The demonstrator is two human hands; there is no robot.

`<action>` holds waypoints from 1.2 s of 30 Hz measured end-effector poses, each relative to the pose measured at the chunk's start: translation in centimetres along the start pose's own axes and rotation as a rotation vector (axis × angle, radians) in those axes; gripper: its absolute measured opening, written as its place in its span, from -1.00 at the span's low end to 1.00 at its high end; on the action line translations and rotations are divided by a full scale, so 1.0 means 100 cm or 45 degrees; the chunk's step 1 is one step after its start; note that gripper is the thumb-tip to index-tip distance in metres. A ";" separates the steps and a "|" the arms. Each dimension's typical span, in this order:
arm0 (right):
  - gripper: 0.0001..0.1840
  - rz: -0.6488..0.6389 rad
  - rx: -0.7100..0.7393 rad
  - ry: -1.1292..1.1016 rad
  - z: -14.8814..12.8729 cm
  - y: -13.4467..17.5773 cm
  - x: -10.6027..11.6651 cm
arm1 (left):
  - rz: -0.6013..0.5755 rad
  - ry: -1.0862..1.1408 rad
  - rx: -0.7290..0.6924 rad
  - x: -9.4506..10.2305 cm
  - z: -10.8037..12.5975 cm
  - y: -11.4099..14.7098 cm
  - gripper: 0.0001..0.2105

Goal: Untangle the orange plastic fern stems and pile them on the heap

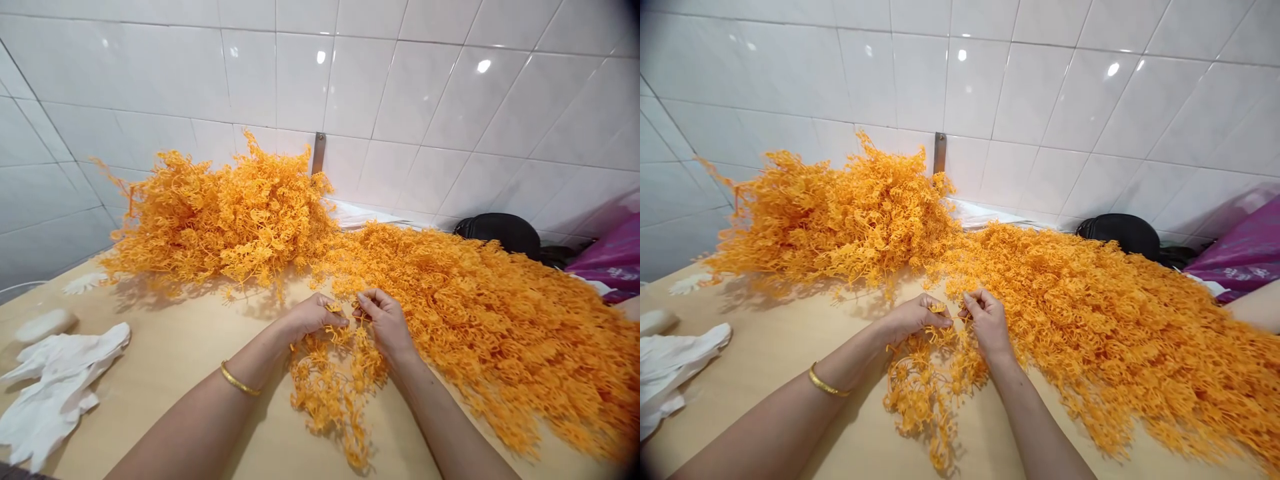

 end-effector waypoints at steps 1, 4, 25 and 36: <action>-0.75 0.073 -0.019 -0.043 0.002 0.000 0.004 | -0.001 0.019 0.001 0.000 0.000 0.000 -0.81; -0.72 0.273 -0.033 -0.145 0.003 -0.003 0.022 | -0.011 0.017 0.018 0.001 -0.002 -0.001 -0.83; -0.87 -0.316 0.248 0.401 -0.031 0.004 -0.026 | -0.102 0.048 -0.075 -0.002 0.001 -0.003 -0.84; -0.76 -0.185 0.108 0.288 -0.014 0.000 -0.012 | -0.145 0.046 -0.062 0.002 -0.006 -0.011 -0.69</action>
Point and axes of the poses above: each hand's wrist, its own y-axis away from the middle knuckle, its own x-axis out of the back of the hand, z = x × y, the point moved 10 cm from there along -y, towards the middle knuckle, and after that the axes turned 6 degrees about -z, right-handed, at the moved point
